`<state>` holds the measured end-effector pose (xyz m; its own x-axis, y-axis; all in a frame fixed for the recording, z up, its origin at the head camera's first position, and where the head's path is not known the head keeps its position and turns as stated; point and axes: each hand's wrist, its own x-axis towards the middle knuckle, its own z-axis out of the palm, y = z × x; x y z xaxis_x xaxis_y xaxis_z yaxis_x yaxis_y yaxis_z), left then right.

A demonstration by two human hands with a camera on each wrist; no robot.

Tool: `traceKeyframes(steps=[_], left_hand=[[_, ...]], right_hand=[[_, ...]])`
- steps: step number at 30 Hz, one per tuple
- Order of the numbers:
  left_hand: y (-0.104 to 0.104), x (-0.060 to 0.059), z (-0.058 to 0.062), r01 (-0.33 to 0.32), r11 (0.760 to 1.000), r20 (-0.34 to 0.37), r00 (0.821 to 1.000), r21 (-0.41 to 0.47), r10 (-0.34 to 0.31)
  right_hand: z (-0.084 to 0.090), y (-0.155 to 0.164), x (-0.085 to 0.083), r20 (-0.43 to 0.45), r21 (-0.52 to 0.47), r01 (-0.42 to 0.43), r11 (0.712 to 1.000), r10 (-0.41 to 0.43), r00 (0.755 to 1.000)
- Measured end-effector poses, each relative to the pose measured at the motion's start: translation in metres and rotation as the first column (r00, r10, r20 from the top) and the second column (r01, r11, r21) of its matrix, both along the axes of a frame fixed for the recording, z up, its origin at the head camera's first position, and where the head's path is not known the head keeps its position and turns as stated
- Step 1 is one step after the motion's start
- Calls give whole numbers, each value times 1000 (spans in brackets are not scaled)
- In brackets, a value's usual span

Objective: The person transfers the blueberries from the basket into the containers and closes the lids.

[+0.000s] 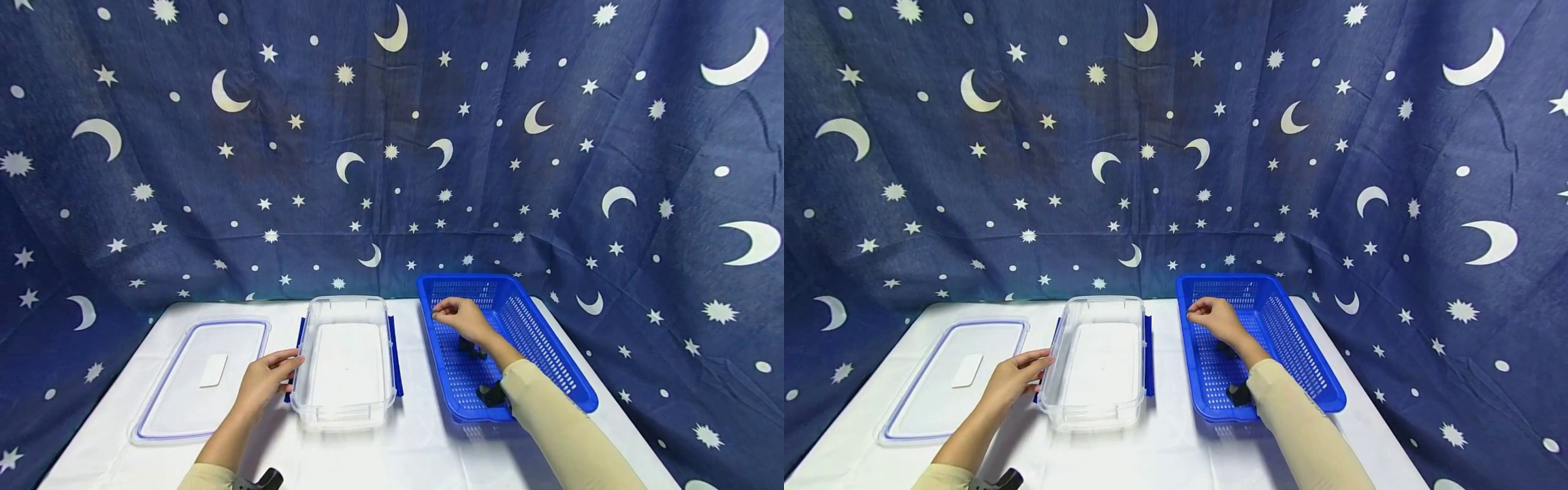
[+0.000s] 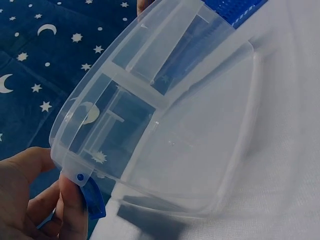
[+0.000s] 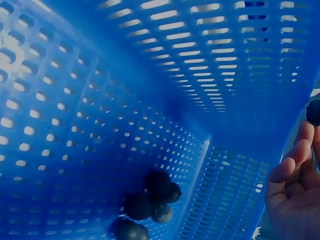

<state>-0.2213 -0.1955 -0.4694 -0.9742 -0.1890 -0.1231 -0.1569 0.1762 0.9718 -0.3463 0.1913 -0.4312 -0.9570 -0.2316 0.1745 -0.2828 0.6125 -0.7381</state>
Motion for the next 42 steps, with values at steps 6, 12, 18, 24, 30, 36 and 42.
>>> traceKeyframes(steps=[6, 12, 18, 24, 30, 36, 42], left_hand=[[-1, -1, 1, 4, 999, 13, 1000, 38, -5], [-3, 0, 0, 17, 998, 22, 1000, 52, -18], [-3, 0, 0, 25, 998, 20, 999, 57, -26], [-3, 0, 1, 26, 997, 16, 1000, 74, -27], [-3, 0, 2, 27, 997, 18, 999, 71, -29], [-3, -1, 1, 29, 997, 19, 999, 70, -31], [-3, -1, 0, 24, 998, 22, 999, 59, -26]], right_hand=[[6, -6, 0, 8, -1, -22, 1000, 22, 1000], [12, -14, 0, 11, -7, -50, 999, 50, 999], [17, -24, 0, 20, 3, -69, 998, 69, 997], [22, -36, -1, 24, 2, -78, 997, 78, 997], [27, -47, -2, 34, -9, -111, 994, 111, 993], [34, -58, -4, 46, -7, -138, 990, 139, 989], [39, -67, -8, 53, -5, -166, 986, 166, 985]])
